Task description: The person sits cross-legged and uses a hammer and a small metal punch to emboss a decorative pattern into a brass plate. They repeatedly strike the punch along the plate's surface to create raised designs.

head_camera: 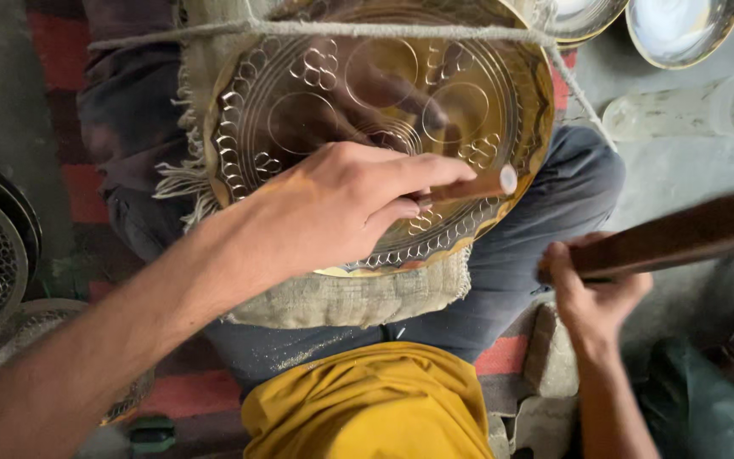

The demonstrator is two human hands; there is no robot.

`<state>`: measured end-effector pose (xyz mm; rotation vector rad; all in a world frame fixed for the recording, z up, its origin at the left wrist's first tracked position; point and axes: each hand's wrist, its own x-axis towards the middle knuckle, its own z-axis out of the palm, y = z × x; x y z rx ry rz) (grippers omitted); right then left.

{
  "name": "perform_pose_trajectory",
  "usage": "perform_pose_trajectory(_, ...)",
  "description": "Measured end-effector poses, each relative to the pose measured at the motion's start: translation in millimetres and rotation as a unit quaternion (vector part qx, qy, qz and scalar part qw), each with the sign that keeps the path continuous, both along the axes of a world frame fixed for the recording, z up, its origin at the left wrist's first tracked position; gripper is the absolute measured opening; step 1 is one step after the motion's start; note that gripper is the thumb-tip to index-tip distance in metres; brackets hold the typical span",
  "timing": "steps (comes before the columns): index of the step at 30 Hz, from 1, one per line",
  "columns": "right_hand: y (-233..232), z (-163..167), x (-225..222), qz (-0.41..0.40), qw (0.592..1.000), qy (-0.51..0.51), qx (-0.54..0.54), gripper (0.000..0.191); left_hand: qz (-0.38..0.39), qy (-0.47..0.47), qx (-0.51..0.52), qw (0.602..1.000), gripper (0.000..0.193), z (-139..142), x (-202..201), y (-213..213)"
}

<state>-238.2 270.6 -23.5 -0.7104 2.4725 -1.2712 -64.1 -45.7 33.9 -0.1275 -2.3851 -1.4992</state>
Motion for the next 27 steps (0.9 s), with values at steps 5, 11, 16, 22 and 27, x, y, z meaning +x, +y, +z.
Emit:
perform_pose_trajectory(5,15.8,-23.7,-0.4,0.014,0.996,-0.086,-0.025,0.013,-0.061,-0.094,-0.072,0.991,0.049,-0.8,-4.5,-5.1)
perform_pose_trajectory(11,1.3,-1.2,-1.7,0.022,0.998,-0.036,-0.048,0.017,-0.095,-0.065,-0.183,0.976,0.067,3.2,-11.5,-4.8)
perform_pose_trajectory(16,-16.2,22.8,-5.5,0.088,0.991,-0.007,-0.099,0.017,-0.125,-0.135,-0.185,0.965,0.068,6.3,-16.3,-5.9)
perform_pose_trajectory(22,-45.5,63.6,-34.0,0.209,0.954,0.187,0.104,0.014,-0.017,-0.127,-0.093,0.987,0.055,-1.5,11.0,5.1)
perform_pose_trajectory(27,-91.8,118.3,-50.0,0.310,0.885,0.300,0.174,0.036,0.178,-0.033,-0.017,0.983,0.038,-20.2,28.6,42.2)
